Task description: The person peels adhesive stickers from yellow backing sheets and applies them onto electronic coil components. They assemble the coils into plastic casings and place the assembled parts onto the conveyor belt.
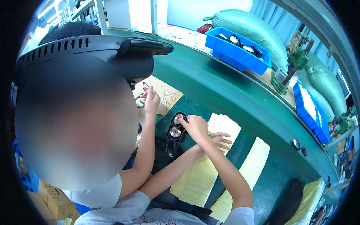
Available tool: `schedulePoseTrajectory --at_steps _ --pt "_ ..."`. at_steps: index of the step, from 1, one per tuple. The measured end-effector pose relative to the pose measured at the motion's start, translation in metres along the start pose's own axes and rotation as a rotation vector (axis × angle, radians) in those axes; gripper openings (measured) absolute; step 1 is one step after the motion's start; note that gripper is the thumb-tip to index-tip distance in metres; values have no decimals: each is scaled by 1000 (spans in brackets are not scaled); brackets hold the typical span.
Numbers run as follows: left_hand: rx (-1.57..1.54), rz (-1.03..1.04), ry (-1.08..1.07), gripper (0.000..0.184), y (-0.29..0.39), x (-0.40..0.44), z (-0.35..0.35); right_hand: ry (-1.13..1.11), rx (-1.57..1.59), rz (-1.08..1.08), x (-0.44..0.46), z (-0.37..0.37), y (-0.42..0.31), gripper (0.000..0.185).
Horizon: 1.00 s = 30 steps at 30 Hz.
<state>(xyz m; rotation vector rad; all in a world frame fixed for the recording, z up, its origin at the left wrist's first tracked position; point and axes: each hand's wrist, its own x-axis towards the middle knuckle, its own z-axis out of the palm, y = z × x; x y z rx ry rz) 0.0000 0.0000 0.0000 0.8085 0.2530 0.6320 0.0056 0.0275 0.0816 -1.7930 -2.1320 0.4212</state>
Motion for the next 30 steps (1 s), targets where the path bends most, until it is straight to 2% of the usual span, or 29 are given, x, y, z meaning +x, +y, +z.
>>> schedulePoseTrajectory --at_steps 2,3,9,10,13,14,17,18,19,21,23,25,27,29,30 --pt "59 -2 17 44 6 -4 -6 69 8 -25 -2 1 -6 47" --pt "-5 17 -9 44 -13 5 17 51 11 -8 -20 -9 10 47" --pt "67 -2 -33 42 -7 -2 11 183 265 18 -25 -12 8 45" --pt "67 -14 -33 43 -2 -3 14 233 395 -31 -26 -9 13 46" --pt "21 7 -3 43 5 -5 13 118 777 72 -37 -23 23 47" --pt "-3 18 3 43 6 -5 13 56 968 99 -45 -33 24 42" --pt "43 -92 140 36 -1 3 5 81 1194 151 -69 -59 41 34" --pt "-10 -91 201 28 20 -8 30 96 1160 229 -78 -70 51 31" --pt "58 -96 148 27 25 -10 34 182 1076 206 -83 -70 67 30" --pt "45 -112 120 30 29 -12 35 199 820 337 -92 -80 117 28" --pt "44 -102 118 30 27 -13 34 519 193 61 -88 -75 197 29" --pt "47 -100 115 30 27 -10 35 533 -348 271 -101 -110 225 28" --pt "36 -101 132 30 26 -11 34 408 -741 471 -105 -135 275 24" --pt "38 -118 136 33 19 -7 29 403 -884 509 -114 -148 363 17" --pt "31 -102 116 34 14 -6 28 305 -952 534 -118 -157 393 17"
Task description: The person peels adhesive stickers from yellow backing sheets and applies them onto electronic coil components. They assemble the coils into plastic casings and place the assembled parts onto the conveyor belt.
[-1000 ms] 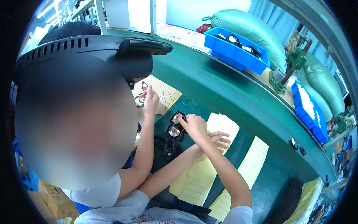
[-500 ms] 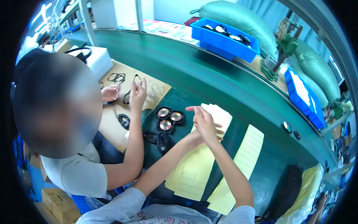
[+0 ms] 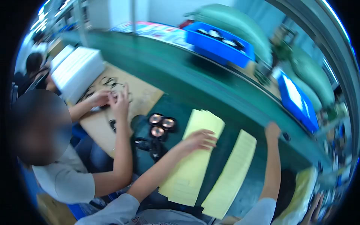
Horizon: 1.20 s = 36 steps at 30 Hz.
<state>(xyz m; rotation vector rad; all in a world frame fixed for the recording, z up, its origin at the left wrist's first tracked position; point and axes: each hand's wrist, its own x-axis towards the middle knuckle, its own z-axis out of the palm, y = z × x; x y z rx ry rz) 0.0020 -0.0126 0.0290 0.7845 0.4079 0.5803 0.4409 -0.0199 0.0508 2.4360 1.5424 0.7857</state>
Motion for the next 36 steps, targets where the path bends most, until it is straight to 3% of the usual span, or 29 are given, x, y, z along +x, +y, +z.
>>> schedulePoseTrajectory --at_steps 8,12,15,18,22,24,27,30,32,34,36 --pt "-37 30 -16 32 -3 1 -4 -145 -155 66 40 68 16 17" --pt "-67 43 -12 31 0 -2 -2 9 -251 60 45 71 8 18" --pt "-63 28 -31 31 -5 1 -2 86 -183 93 44 29 -4 20" --pt "-78 10 -20 30 -9 6 -1 273 106 80 29 -63 -32 29" --pt "-148 -91 -53 59 2 3 5 497 801 -59 9 -146 -66 30" --pt "-200 -92 -114 59 4 0 4 560 1008 -151 -1 -176 -80 30" --pt "-245 -50 -200 55 5 0 1 195 1252 21 -27 -219 -87 26" --pt "-265 -71 -304 57 17 -8 4 58 1734 -255 -52 -236 -111 20" --pt "-310 -134 -465 70 15 -6 3 -68 1806 -498 -61 -232 -127 14" --pt "-317 -184 -615 79 21 -12 7 -248 1614 -703 -66 -243 -146 9" --pt "-267 -97 -604 69 19 -17 8 -434 1495 -782 -69 -253 -163 12"
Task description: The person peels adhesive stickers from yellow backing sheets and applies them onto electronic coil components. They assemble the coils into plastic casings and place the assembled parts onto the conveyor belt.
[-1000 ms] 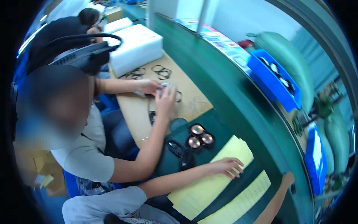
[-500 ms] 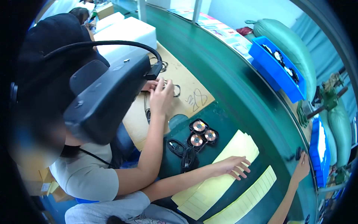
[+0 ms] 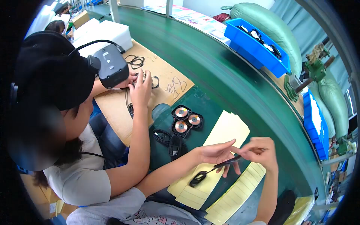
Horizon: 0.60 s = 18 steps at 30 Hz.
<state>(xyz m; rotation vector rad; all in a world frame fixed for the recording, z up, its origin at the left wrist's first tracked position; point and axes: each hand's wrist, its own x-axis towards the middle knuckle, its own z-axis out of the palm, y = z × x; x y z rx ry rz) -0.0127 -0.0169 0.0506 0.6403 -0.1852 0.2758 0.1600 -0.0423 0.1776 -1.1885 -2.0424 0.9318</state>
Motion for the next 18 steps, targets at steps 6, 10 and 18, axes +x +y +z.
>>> schedulePoseTrajectory --at_steps 6,10,18 --pt "-8 235 133 37 0 -2 -9 41 175 82 15 8 28 23" --pt "-166 402 337 31 3 1 -3 222 267 265 18 18 11 26" --pt "-16 391 379 37 6 2 -7 255 -190 256 29 33 8 24"
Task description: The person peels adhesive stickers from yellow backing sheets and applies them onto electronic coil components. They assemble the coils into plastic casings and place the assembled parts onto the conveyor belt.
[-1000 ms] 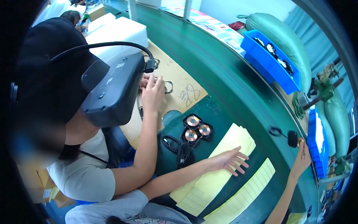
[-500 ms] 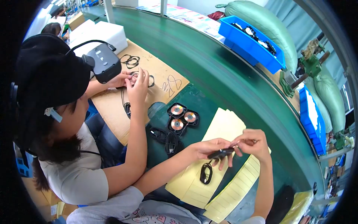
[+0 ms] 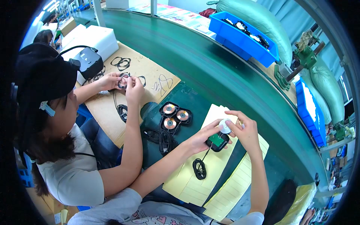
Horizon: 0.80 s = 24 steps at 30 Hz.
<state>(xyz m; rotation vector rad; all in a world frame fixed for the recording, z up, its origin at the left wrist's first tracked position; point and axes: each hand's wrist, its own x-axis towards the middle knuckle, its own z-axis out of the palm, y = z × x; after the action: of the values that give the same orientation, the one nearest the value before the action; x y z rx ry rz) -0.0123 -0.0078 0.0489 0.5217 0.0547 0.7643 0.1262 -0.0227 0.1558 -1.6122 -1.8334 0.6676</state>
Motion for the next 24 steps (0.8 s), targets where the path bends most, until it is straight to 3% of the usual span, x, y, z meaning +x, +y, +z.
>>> schedulePoseTrajectory --at_steps 2,5,9,12,14,17,21,24 --pt "11 -47 39 51 -6 5 -6 -17 -115 10 5 -3 3 23" --pt "-9 -32 123 44 1 2 -1 23 -149 -176 14 1 17 21" --pt "-99 -11 174 39 -1 2 -10 171 -429 -586 15 13 17 11" --pt "-121 -21 188 42 -1 1 -13 288 -577 -831 15 20 25 16" --pt "-189 15 85 45 -3 2 -14 346 -585 -946 11 23 30 21" --pt "-262 42 114 47 5 1 -3 338 -568 -933 -8 25 34 21" --pt "-188 -2 55 44 3 -1 -5 297 -258 -578 -15 28 32 22" --pt "-152 5 130 41 3 -2 -4 100 -315 -455 -13 23 19 22"
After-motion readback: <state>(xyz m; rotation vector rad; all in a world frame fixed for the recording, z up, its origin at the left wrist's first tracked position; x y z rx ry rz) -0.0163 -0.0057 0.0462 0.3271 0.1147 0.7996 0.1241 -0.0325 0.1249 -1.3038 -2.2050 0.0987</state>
